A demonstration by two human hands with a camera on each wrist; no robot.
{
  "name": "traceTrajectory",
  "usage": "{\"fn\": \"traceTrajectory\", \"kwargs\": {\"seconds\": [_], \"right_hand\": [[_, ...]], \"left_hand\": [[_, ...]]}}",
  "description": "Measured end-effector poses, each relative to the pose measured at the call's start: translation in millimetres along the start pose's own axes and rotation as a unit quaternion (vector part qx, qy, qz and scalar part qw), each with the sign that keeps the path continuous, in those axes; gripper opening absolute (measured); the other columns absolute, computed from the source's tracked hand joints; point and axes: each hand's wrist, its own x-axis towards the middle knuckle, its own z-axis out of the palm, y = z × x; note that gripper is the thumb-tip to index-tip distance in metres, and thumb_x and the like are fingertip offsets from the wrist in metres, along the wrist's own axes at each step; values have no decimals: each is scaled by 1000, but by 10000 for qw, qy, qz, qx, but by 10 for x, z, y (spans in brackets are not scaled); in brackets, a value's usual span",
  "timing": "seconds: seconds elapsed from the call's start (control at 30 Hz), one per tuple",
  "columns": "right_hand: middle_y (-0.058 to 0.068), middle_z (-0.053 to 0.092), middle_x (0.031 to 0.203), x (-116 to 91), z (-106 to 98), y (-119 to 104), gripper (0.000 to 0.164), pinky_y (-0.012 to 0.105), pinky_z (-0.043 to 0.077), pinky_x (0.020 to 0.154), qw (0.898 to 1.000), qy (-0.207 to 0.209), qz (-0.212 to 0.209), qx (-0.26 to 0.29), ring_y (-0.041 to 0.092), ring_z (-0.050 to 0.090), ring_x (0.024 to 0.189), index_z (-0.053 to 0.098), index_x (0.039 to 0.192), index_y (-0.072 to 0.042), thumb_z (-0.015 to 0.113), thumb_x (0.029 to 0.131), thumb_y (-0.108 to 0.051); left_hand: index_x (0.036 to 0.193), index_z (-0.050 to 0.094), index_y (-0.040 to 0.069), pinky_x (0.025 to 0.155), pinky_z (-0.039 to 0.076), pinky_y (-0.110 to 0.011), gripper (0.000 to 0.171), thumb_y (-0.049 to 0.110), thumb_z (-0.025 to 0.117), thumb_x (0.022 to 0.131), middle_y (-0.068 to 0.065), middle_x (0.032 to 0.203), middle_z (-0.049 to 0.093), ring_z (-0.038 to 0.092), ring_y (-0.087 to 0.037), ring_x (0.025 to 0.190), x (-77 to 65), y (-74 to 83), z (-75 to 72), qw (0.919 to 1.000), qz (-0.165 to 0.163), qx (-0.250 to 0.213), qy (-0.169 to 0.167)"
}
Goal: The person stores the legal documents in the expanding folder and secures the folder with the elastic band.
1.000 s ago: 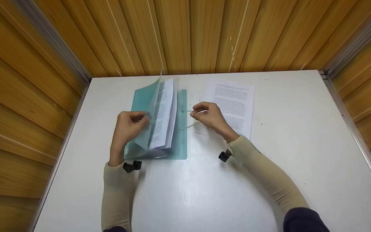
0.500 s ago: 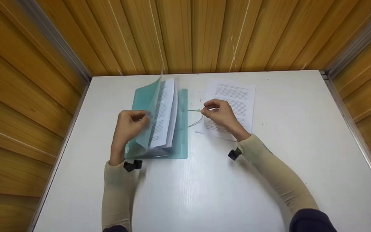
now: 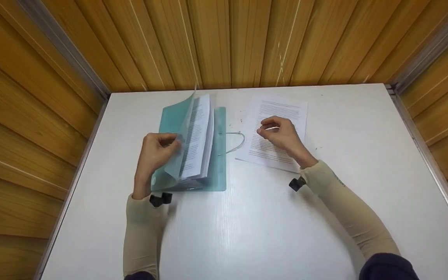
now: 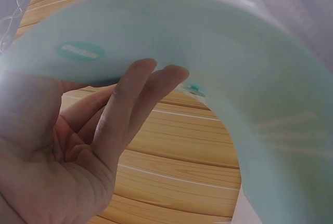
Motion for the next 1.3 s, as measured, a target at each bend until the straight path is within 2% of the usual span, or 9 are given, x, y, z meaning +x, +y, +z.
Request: {"fn": "traceTrajectory", "kwargs": {"seconds": [0.37,0.57,0.8,1.0,1.3], "right_hand": [[15,68,126,-7,-267,149,41,22,57,82,9998,118,-54,-166,29,71,109,67,134,-3,75,100,-24],[17,68,127,-22,-395,221,43,20,56,80,9996,193,75,-216,32,73,109,66,137,-2,75,100,-23],[17,68,128,-52,-516,302,48,18,55,80,9986,306,243,-348,26,69,107,64,138,0,75,99,-26],[17,66,130,-73,-612,375,50,18,54,80,9969,430,468,-461,28,68,110,62,141,0,74,100,-26],[18,68,130,-102,-708,536,52,19,51,83,9944,608,518,-689,31,69,114,63,140,0,74,99,-29]], "left_hand": [[115,80,-5,72,56,-17,25,3,70,94,-22,109,80,78,-32,92,11,27,9,10000,-26,33,2],[115,80,-5,73,55,-16,25,2,70,93,-22,109,80,77,-32,91,22,26,34,10000,-37,-27,-20],[117,79,-5,71,56,-17,26,3,70,94,-22,110,80,76,-29,89,29,29,39,10000,11,12,-64],[117,79,-6,71,56,-19,26,5,71,94,-20,109,80,76,-29,89,26,41,43,10000,23,57,-75],[114,81,-5,73,56,-19,25,3,70,93,-20,108,80,78,-32,92,10,34,50,10000,18,51,-59]]}}
